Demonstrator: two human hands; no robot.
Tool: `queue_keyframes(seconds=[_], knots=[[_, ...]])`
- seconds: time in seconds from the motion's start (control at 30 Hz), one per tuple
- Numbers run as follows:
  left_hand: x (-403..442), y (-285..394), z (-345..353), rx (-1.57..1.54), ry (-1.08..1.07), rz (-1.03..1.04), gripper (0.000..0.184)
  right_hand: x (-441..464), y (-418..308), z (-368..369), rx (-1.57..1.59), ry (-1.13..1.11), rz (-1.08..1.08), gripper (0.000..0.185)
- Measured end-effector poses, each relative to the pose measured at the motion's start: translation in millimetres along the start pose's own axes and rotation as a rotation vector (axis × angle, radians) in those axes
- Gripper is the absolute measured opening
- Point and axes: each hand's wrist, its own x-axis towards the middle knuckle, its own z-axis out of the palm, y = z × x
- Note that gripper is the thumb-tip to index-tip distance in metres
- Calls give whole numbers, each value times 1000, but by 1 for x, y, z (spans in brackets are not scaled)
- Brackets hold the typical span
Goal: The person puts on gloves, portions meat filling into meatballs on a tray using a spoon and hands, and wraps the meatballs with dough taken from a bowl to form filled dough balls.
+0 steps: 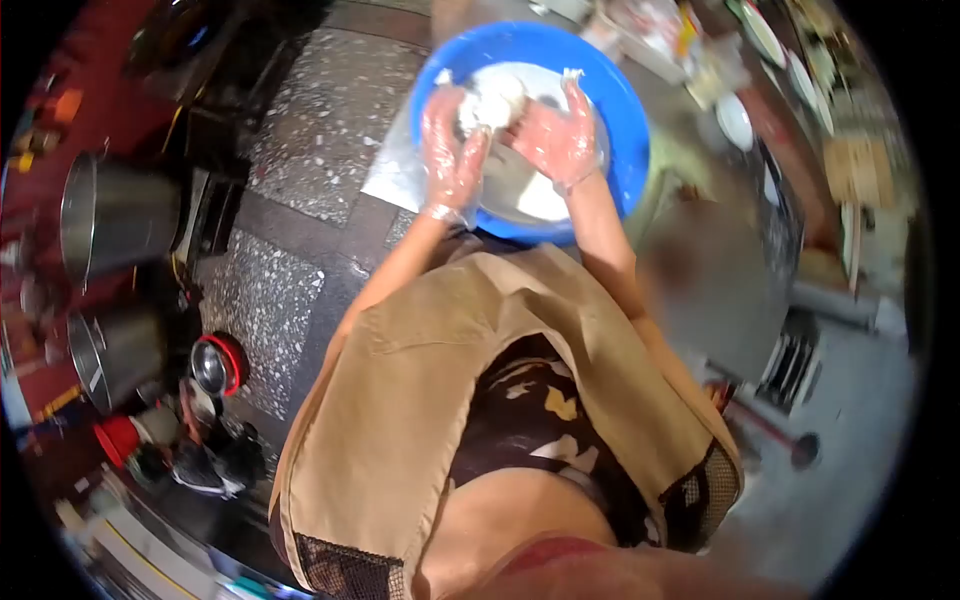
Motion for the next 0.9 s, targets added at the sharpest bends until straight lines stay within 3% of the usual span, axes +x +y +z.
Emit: queue_keyframes(seconds=[0.1, 0.13, 0.2, 0.23, 0.3, 0.33, 0.43, 0.47, 0.5, 0.53, 0.57, 0.6, 0.63, 0.67, 0.7, 0.73, 0.77, 0.8, 0.9], knots=[[27, 18, 19, 211, -37, 178, 43, -21, 19, 35, 174, 15, -64, 80], [27, 13, 30, -11, 39, -56, 38, -26, 22, 34, 185, 10, -80, 80], [42, 18, 37, -599, 163, -590, 24, -31, 23, 33, -133, 277, -114, 69], [49, 20, 38, -840, 240, -765, 21, -33, 17, 21, -123, 275, -124, 69], [50, 32, 38, -974, 213, -838, 29, -34, -1, 9, -658, 567, -220, 62], [48, 34, 42, -972, 203, -835, 29, -30, 4, 3, -540, 721, -410, 44], [24, 17, 61, -875, -2, -773, 38, -7, 14, -12, -535, 612, -533, 30], [18, 11, 63, -429, -39, -618, 36, -9, 15, -7, -1311, 866, -497, 31], [16, 7, 61, 5, -71, -426, 35, -12, 17, -31, -1456, 650, -609, 32], [13, 3, 58, -15, -84, -367, 35, -4, 17, -75, -1607, 420, -753, 32], [11, -2, 55, -339, -59, -596, 35, 9, 27, -127, -1090, 485, -553, 34], [14, -13, 58, -671, -79, -814, 36, 12, 30, -145, -846, 429, -773, 38], [10, -25, 56, -802, -109, -844, 39, 3, 34, -166, -1457, 521, -986, 37], [-2, -52, 53, -717, -134, -802, 42, -9, 33, -136, -2062, 665, -1167, 37], [5, -24, 52, -940, 30, -1036, 40, -16, 18, -81, -2365, 822, -198, 34], [1, -30, 46, -952, 37, -1074, 38, -15, 23, -68, -2213, 934, -150, 27], [0, -35, 44, -952, 54, -1130, 35, -25, 26, -75, -2602, 399, 196, 23], [5, -25, 44, -957, 25, -1120, 35, -19, 28, -73, -2482, 449, 296, 21], [9, -8, 45, -851, 69, -1154, 29, -21, 5, -61, -2217, 545, 298, 24]])
